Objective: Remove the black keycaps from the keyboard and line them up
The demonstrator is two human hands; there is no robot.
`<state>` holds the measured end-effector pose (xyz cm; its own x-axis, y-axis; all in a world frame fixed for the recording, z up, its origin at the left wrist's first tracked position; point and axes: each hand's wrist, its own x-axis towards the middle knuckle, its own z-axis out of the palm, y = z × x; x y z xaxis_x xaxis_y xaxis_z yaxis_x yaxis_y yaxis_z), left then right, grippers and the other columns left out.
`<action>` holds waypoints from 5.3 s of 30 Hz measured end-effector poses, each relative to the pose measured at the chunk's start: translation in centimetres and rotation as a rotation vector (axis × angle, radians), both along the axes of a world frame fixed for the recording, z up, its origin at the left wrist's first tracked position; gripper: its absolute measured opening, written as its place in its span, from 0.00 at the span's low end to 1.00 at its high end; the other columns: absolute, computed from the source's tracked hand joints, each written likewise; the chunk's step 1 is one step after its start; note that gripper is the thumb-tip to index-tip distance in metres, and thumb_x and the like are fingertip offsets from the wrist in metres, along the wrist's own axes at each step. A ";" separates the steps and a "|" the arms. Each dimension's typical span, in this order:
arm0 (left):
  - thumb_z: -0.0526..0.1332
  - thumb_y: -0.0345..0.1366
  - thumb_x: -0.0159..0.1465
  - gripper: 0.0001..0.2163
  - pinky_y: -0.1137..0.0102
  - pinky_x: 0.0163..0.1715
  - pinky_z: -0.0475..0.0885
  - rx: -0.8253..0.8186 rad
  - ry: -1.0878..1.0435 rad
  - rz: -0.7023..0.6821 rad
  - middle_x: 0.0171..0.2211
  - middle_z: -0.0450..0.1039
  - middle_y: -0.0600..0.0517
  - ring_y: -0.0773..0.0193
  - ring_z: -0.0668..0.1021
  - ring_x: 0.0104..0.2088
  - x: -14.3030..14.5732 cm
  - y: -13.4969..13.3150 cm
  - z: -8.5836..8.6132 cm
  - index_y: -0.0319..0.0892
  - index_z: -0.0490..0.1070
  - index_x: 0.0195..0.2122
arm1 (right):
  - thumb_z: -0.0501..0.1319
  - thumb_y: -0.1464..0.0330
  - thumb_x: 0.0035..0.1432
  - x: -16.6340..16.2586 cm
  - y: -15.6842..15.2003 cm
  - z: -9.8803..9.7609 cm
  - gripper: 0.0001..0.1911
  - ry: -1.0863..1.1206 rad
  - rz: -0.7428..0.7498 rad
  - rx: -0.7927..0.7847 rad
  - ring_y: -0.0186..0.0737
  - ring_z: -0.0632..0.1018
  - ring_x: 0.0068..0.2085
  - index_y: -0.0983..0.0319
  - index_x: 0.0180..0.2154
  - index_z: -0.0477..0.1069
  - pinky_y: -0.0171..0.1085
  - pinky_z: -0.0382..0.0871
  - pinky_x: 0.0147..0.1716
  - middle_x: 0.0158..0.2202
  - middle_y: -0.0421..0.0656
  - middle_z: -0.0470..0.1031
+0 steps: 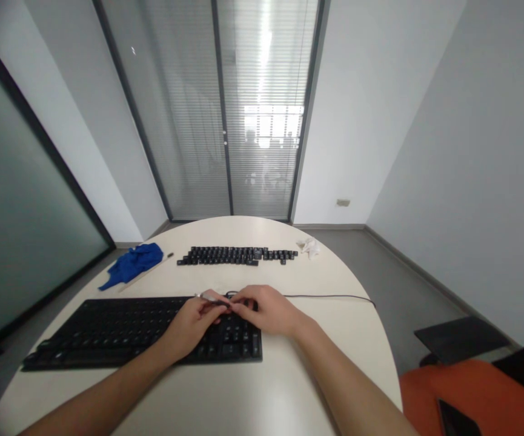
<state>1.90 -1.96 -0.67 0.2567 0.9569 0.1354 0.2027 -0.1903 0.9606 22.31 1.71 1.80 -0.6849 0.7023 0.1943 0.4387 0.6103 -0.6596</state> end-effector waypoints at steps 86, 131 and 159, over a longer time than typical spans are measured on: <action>0.59 0.33 0.64 0.07 0.70 0.39 0.73 0.117 0.162 -0.031 0.37 0.80 0.51 0.60 0.79 0.39 -0.3 -0.3 -0.3 0.44 0.78 0.38 | 0.56 0.70 0.62 8.5 8.5 -5.1 0.15 -0.338 -0.863 0.329 0.43 0.75 0.45 0.56 0.50 0.74 0.35 0.65 0.38 0.45 0.45 0.78; 0.60 0.34 0.64 0.07 0.70 0.39 0.73 0.127 0.159 -0.012 0.37 0.80 0.50 0.60 0.79 0.39 0.0 -0.3 -0.3 0.43 0.78 0.38 | 0.58 0.67 0.62 7.7 8.1 -4.9 0.10 -0.273 -0.787 0.309 0.42 0.76 0.45 0.55 0.40 0.78 0.35 0.67 0.40 0.43 0.42 0.79; 0.59 0.37 0.65 0.09 0.71 0.34 0.73 0.208 0.336 0.035 0.33 0.81 0.50 0.61 0.81 0.32 0.7 -1.1 0.9 0.41 0.76 0.42 | 0.74 0.61 0.42 4.4 2.9 -1.8 0.34 -0.015 0.010 -0.192 0.41 0.74 0.41 0.57 0.53 0.73 0.37 0.69 0.38 0.45 0.44 0.74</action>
<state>2.57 -3.03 0.26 0.2876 0.9270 0.2408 0.5090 -0.3609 0.7814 26.74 4.62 0.02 -0.6938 0.7186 0.0472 0.4441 0.4785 -0.7576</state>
